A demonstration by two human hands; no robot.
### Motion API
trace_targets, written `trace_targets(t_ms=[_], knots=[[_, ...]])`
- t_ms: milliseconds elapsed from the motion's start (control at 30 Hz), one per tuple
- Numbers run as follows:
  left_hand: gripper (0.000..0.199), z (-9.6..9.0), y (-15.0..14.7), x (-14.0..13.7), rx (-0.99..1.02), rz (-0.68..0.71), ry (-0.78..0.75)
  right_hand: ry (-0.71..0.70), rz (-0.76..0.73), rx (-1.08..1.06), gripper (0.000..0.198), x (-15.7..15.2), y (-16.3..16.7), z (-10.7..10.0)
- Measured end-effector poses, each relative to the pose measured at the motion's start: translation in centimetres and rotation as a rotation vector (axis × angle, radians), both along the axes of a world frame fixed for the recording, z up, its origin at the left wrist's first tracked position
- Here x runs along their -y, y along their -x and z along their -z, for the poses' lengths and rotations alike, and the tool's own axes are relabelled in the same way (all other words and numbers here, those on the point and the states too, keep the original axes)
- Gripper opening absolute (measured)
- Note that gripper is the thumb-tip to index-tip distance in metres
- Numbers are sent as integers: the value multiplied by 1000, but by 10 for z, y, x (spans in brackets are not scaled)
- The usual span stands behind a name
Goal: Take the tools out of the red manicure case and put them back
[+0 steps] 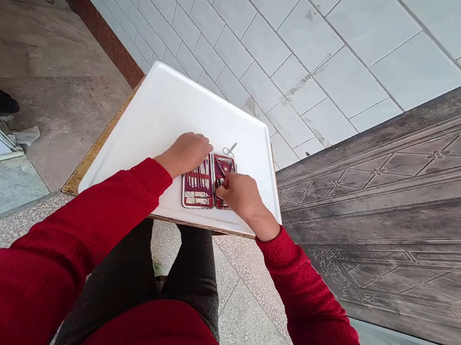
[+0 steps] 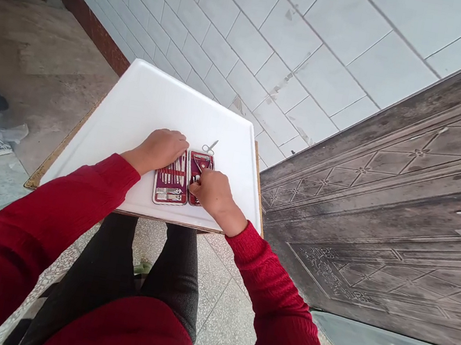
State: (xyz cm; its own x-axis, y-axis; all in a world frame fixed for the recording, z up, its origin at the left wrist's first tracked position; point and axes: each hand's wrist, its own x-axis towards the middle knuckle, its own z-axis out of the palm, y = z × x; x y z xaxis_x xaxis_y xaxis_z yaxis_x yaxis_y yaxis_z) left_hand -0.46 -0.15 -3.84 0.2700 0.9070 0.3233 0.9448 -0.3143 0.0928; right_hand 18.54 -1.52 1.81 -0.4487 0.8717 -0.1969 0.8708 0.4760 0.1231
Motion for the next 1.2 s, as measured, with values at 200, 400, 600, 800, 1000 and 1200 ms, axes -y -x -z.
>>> trace_targets(t_ms=[200,400,600,800,1000,1200], knots=[[25,-1,1,0,14,13,-7,-49,68,-30,16,10,-1,6],[25,-2,1,1,3,-2,3,-79,74,-37,19,10,1,9],[26,-3,1,3,-3,-4,-4,-118,74,-85,21,4,10,15],[25,2,3,0,13,16,-59,-95,23,-274,17,4,-2,22],[25,1,3,0,8,-6,-24,-11,-51,-539,11,5,-27,30],[28,-1,5,0,-8,-13,-27,-17,-122,-601,16,6,-30,40]])
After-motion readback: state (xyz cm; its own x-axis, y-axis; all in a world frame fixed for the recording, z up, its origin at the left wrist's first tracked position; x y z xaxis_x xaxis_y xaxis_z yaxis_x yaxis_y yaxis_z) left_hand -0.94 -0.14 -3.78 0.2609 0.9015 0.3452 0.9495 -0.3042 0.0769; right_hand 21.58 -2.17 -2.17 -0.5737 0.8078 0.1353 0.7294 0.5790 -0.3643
